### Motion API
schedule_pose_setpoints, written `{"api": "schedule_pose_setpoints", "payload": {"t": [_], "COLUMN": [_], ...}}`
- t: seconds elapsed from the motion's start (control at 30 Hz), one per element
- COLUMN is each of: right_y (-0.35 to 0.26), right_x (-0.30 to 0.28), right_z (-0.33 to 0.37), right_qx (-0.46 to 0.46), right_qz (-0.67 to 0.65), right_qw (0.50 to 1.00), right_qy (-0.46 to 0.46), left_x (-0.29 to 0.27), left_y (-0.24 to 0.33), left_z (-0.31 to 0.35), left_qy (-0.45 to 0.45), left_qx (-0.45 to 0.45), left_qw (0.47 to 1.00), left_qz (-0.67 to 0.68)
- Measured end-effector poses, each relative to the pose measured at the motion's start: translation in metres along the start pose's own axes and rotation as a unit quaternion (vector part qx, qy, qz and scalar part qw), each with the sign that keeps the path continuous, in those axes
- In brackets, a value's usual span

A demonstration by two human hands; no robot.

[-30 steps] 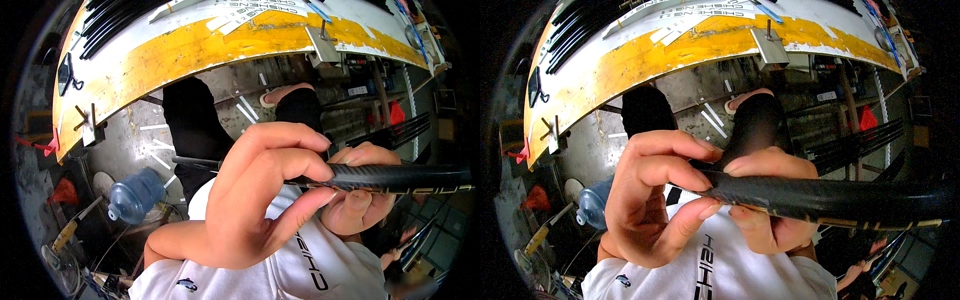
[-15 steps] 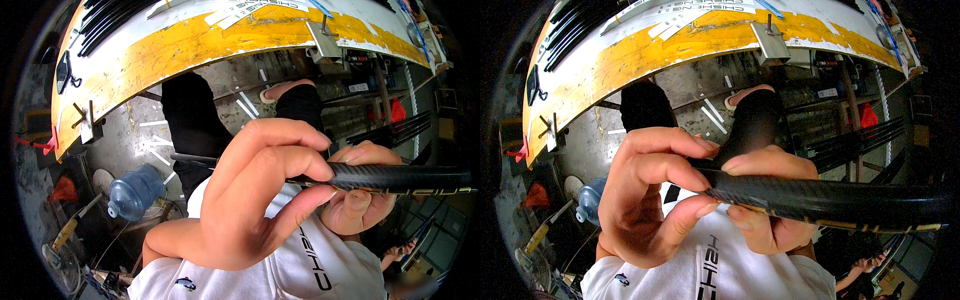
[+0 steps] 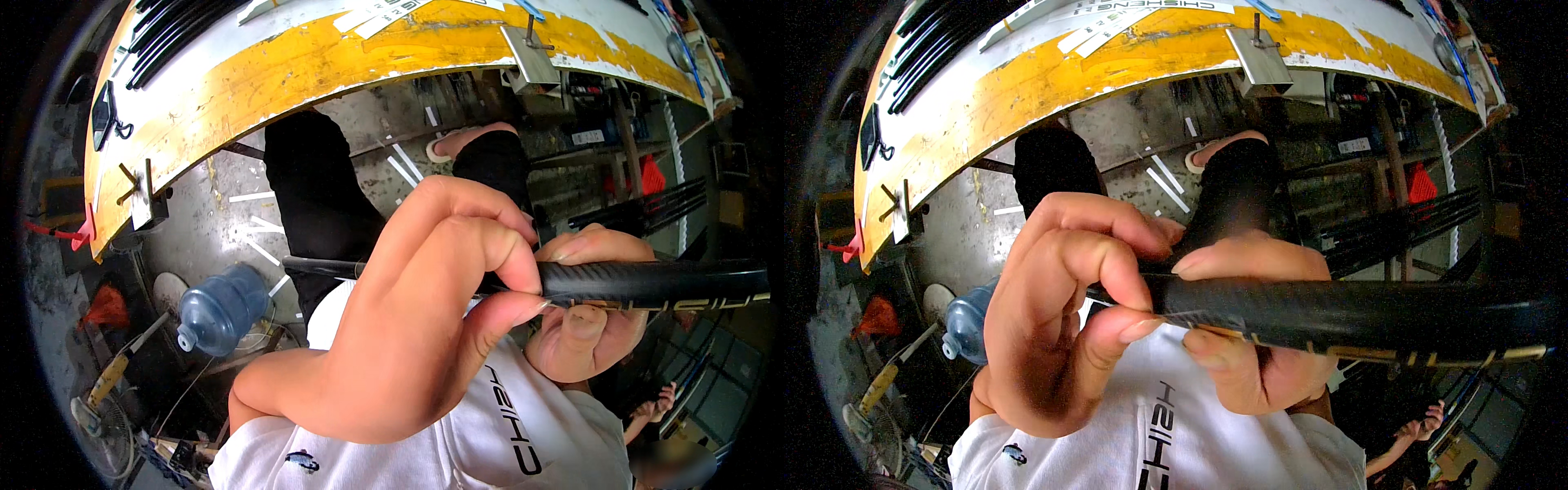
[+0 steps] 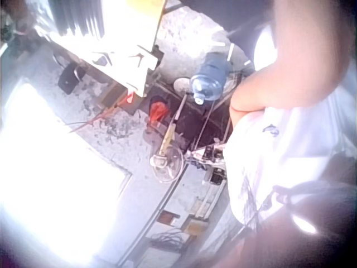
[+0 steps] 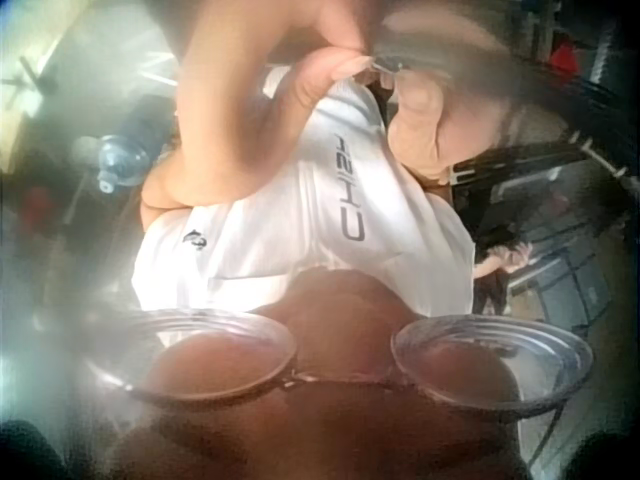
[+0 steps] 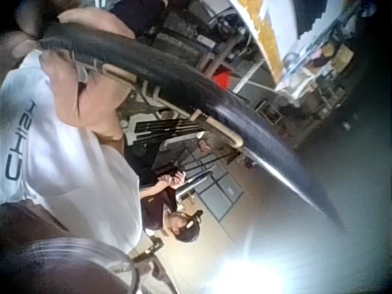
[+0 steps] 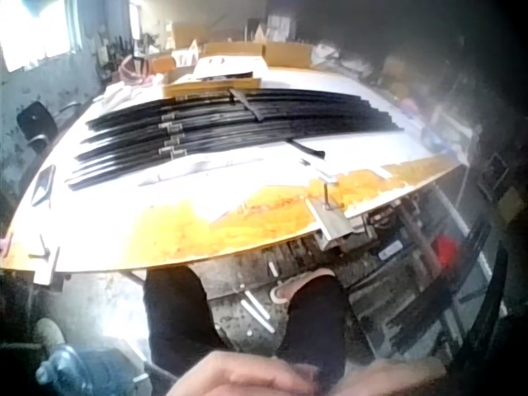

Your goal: The person applies adhesive labels to black rods on a workbench. They peel backing from labels, align them on the rods, and smooth them down. The person also wipes a rod with a cloth and briefly handles a water bottle and a beaded bracelet.

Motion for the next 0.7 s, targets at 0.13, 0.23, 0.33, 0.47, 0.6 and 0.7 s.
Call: {"api": "schedule_pose_setpoints", "payload": {"t": [0.13,0.23,0.33,0.47,0.6,0.7], "right_y": [-0.002,0.001,0.006,0.009,0.032,0.034], "right_x": [-0.002,-0.002,-0.004,-0.021,-0.017,-0.012], "right_z": [0.001,-0.003,-0.006,-0.022,-0.022,-0.022], "right_qx": [0.007,0.033,0.095,0.178,0.281,0.259], "right_qz": [0.075,0.095,0.094,0.070,-0.054,-0.062], "right_qw": [0.997,0.995,0.991,0.978,0.956,0.960], "right_qy": [-0.007,-0.016,0.018,0.079,0.068,0.083], "left_x": [0.005,0.002,-0.001,-0.004,0.005,0.018], "left_y": [-0.004,-0.014,-0.034,-0.053,-0.085,-0.081], "left_z": [0.002,-0.001,0.001,0.025,0.076,0.078], "left_qy": [0.001,-0.002,0.005,-0.227,-0.264,-0.214], "left_qx": [-0.006,-0.043,-0.115,-0.074,-0.250,-0.237], "left_qw": [1.000,0.996,0.968,0.969,0.931,0.942], "left_qz": [0.016,0.078,0.222,-0.058,-0.017,0.101]}}
Point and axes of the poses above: each hand's wrist, its own z-axis away from the middle knuckle, its own x-axis out of the palm, y = z × x, the point moved 9 cm from there along -z, towards the middle knuckle, and after that the axes turned 3 degrees about -z, right-handed, at the moved point
